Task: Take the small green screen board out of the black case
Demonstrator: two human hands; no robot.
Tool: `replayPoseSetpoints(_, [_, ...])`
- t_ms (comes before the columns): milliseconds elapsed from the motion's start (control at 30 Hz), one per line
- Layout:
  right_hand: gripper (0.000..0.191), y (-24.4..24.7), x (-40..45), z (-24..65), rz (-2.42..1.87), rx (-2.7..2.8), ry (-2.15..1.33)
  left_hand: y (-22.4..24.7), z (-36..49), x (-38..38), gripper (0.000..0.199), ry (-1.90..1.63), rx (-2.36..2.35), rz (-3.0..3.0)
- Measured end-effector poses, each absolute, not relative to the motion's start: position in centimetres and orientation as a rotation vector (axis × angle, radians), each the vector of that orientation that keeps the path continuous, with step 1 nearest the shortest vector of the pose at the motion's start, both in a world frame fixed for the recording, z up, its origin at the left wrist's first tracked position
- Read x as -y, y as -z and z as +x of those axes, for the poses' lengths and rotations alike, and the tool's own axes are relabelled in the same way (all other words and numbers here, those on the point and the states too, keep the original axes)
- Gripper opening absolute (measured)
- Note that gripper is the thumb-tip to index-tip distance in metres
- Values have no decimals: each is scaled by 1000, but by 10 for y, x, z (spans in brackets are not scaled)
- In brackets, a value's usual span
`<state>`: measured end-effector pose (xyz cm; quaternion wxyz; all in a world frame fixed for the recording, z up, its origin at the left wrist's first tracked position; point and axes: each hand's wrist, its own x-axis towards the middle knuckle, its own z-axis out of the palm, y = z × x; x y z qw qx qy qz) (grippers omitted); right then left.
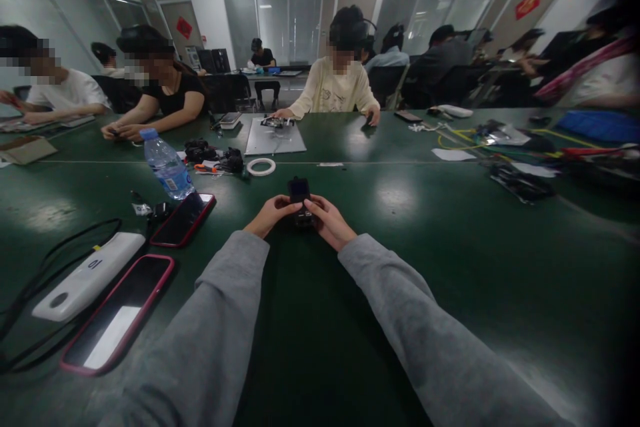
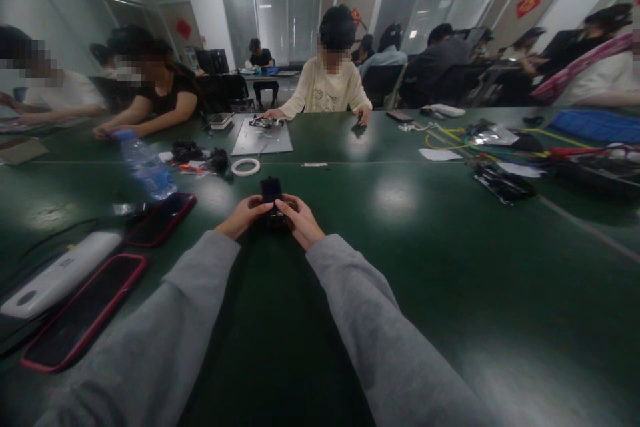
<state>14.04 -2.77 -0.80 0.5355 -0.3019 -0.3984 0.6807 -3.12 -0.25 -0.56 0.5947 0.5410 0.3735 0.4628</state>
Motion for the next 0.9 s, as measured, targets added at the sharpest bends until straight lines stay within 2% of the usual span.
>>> replayPoseSetpoints(900, [47,3,28,138,-719,913,-1642,6,-31,3,38,-1103,-879,1272])
